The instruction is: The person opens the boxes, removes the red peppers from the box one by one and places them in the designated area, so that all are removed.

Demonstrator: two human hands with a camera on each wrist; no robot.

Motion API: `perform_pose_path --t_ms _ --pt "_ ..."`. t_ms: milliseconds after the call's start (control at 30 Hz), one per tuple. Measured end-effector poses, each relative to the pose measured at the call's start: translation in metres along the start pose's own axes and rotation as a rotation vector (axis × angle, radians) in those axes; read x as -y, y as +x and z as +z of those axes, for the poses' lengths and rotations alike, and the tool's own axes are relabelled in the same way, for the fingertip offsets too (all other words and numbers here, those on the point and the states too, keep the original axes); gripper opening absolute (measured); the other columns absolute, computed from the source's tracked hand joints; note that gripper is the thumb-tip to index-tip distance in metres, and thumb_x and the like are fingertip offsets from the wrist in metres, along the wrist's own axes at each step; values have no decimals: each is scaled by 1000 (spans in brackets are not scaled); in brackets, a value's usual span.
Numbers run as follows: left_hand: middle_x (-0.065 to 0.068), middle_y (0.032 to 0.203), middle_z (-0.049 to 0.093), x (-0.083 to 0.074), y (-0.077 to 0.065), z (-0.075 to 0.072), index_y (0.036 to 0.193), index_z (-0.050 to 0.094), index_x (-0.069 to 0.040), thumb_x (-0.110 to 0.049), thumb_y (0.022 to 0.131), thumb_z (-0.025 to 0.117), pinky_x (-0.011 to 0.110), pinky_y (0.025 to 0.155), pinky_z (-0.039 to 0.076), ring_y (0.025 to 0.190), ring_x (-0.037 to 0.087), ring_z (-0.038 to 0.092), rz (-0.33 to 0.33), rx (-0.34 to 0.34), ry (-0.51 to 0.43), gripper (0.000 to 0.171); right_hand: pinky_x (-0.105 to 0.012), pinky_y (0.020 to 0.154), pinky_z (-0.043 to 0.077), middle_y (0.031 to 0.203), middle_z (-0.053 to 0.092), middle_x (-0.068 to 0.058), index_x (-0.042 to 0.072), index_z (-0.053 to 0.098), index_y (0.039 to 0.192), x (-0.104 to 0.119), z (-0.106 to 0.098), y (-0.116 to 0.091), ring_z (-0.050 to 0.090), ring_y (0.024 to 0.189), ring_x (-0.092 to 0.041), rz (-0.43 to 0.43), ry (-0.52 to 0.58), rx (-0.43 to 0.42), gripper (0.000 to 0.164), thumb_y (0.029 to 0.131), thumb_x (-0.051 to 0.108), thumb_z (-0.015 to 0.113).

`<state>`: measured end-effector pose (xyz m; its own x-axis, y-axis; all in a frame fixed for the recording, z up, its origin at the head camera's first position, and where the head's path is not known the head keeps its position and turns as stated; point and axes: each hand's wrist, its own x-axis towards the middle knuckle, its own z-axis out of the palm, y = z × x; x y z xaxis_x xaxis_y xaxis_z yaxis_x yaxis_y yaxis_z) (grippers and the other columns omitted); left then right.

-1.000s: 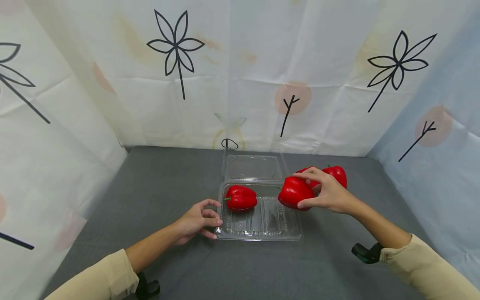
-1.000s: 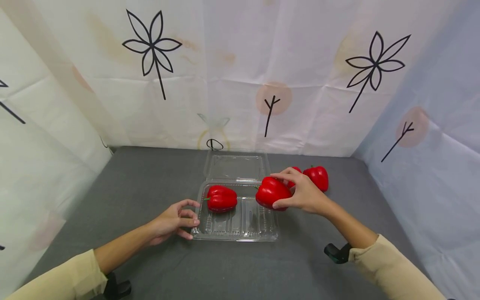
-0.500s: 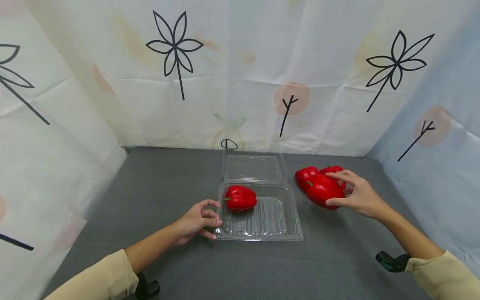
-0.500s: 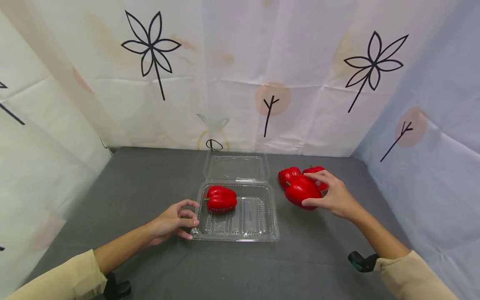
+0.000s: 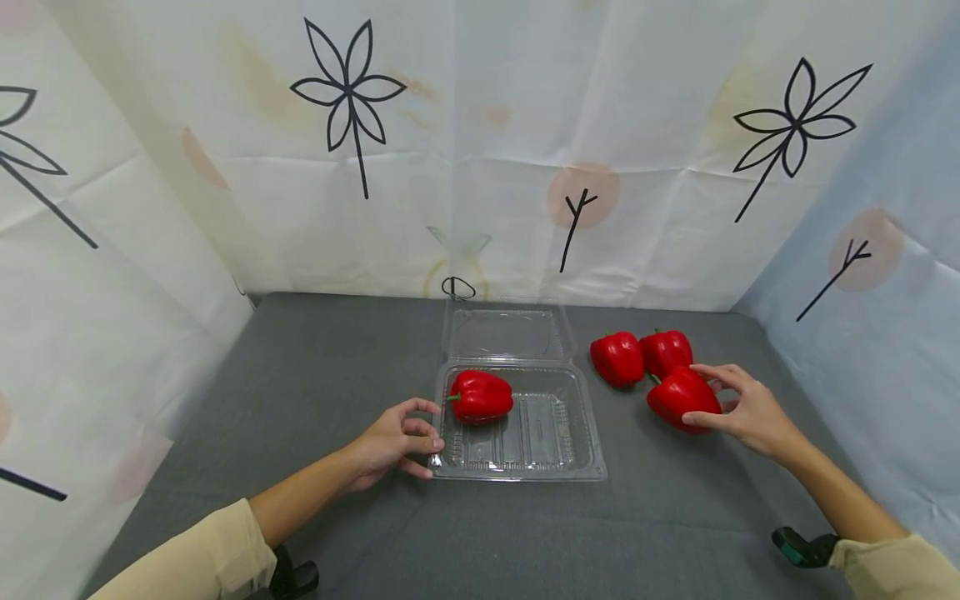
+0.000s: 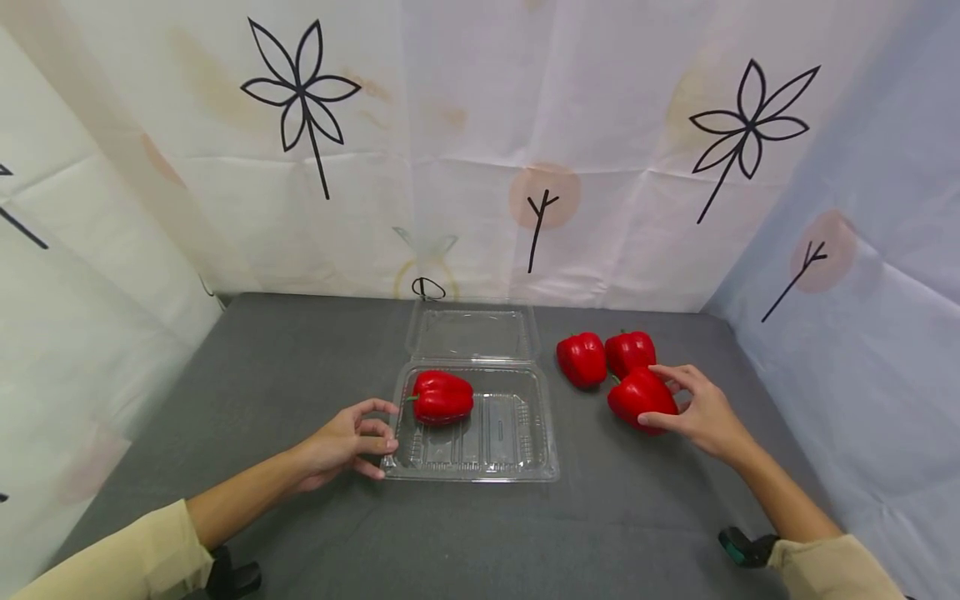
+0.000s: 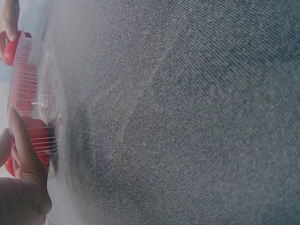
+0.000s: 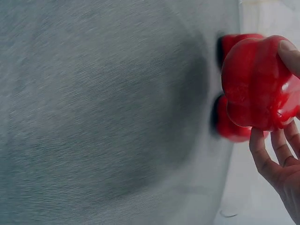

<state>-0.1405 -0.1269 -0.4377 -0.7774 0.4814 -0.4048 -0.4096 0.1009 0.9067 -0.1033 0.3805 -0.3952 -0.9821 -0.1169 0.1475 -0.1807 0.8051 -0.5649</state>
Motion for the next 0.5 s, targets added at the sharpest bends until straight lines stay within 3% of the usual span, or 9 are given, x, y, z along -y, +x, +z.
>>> perform_pose_path --t_ms 133,500 --pt "8 91 62 0 0 0 138 38 1 -1 90 71 44 68 62 81 20 63 3 9 -1 59 -24 61 52 120 53 -23 -4 53 135 -12 5 -6 52 100 -39 42 -18 10 67 81 21 83" --pt "8 91 62 0 0 -1 138 39 0 -2 90 72 44 68 62 81 21 62 -2 1 4 58 -25 63 51 124 51 -26 -5 51 138 -29 11 -12 53 105 -44 78 9 3 68 83 22 81"
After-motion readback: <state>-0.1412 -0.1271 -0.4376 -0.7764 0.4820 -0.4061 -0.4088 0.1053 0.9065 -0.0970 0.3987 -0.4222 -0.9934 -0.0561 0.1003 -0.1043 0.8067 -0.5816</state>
